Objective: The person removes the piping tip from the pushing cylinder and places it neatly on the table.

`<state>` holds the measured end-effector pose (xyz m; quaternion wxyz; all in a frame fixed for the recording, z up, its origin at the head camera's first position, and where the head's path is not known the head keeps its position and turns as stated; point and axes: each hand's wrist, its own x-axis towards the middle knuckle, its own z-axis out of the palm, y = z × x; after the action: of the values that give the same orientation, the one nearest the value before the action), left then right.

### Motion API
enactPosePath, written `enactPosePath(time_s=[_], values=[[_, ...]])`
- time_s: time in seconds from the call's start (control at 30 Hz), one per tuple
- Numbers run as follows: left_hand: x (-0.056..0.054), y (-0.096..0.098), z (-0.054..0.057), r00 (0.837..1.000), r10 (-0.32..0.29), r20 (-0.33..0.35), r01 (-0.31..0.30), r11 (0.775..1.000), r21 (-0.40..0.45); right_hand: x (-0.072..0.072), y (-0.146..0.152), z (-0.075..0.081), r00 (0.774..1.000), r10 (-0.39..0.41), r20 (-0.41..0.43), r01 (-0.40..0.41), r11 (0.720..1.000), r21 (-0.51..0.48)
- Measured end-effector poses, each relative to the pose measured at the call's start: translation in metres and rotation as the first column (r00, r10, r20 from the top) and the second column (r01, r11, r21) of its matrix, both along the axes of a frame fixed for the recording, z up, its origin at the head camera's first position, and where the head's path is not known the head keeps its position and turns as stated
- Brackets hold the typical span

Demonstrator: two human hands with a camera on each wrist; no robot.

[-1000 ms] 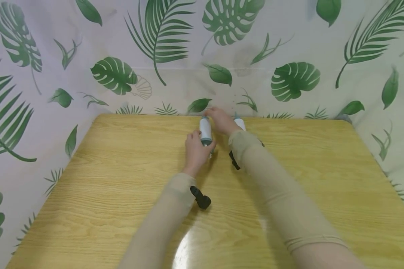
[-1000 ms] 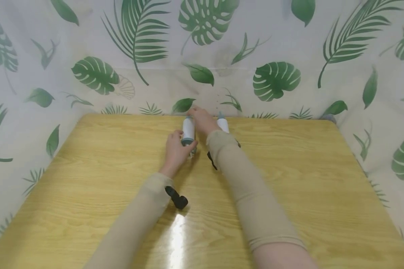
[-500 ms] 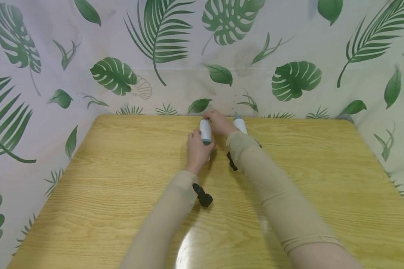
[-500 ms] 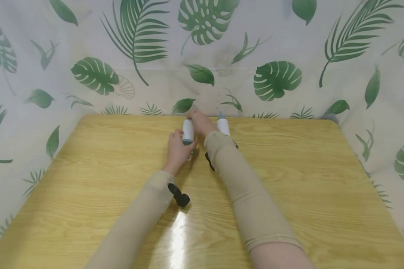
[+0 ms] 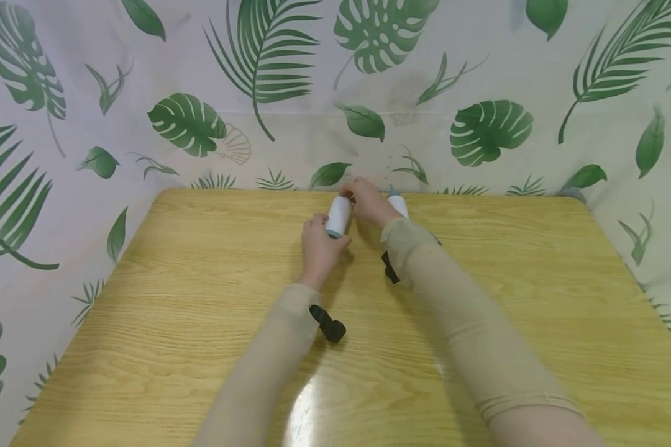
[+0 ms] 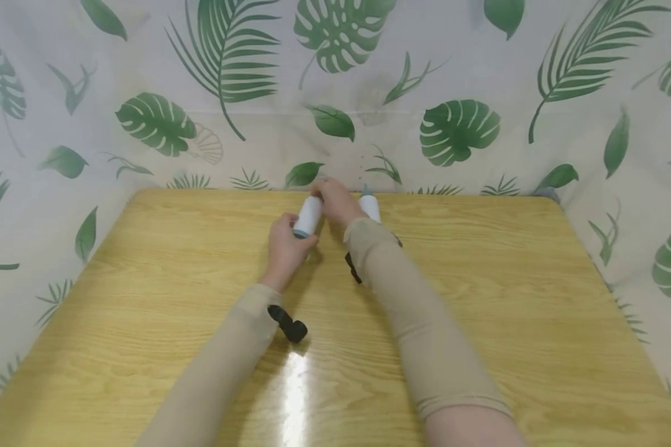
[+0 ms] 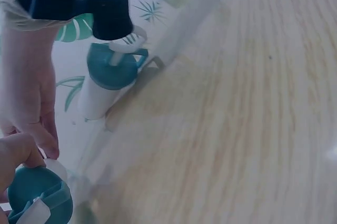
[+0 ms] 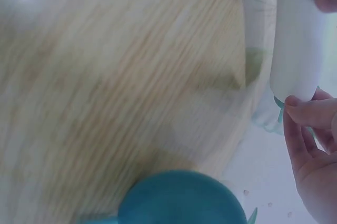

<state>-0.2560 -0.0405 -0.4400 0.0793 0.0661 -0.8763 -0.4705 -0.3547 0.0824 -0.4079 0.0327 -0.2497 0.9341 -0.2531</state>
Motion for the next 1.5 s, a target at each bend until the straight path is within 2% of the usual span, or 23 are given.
enactPosePath(time_s=[0.17, 0.3, 0.43, 0.57, 0.67, 0.93, 1.07, 1.3, 1.5], values=[[0.003, -0.007, 0.007, 0.999, -0.023, -0.041, 0.024, 0.999, 0.031, 0.006, 0.005, 0.008, 1.0, 0.018, -0.023, -0.019, 0.999, -0.033], [0.007, -0.015, 0.015, 0.994, -0.077, -0.082, 0.079, 0.997, 0.016, 0.011, 0.012, 0.014, 0.995, 0.037, -0.094, -0.041, 0.998, -0.042], [0.012, -0.021, 0.023, 0.987, -0.135, -0.086, 0.137, 0.99, 0.016, 0.019, 0.022, 0.02, 0.989, 0.058, -0.133, -0.067, 0.996, -0.062], [0.018, -0.027, 0.029, 0.976, -0.201, -0.084, 0.202, 0.979, 0.014, 0.029, 0.03, 0.027, 0.985, 0.079, -0.153, -0.092, 0.993, -0.078], [0.022, -0.033, 0.033, 0.962, -0.26, -0.086, 0.262, 0.965, 0.011, 0.038, 0.038, 0.032, 0.984, 0.092, -0.156, -0.106, 0.991, -0.084], [0.032, -0.049, 0.04, 0.914, -0.399, -0.081, 0.4, 0.917, -0.003, 0.058, 0.057, 0.042, 0.973, 0.164, -0.163, -0.184, 0.977, -0.111], [0.035, -0.054, 0.04, 0.881, -0.462, -0.103, 0.462, 0.887, -0.027, 0.067, 0.064, 0.044, 0.959, 0.207, -0.192, -0.226, 0.971, -0.082], [0.04, -0.06, 0.042, 0.81, -0.573, -0.124, 0.568, 0.819, -0.078, 0.084, 0.076, 0.044, 0.947, 0.262, -0.186, -0.271, 0.962, -0.02], [0.043, -0.064, 0.044, 0.735, -0.663, -0.144, 0.648, 0.749, -0.14, 0.097, 0.087, 0.044, 0.938, 0.297, -0.177, -0.295, 0.955, 0.036]])
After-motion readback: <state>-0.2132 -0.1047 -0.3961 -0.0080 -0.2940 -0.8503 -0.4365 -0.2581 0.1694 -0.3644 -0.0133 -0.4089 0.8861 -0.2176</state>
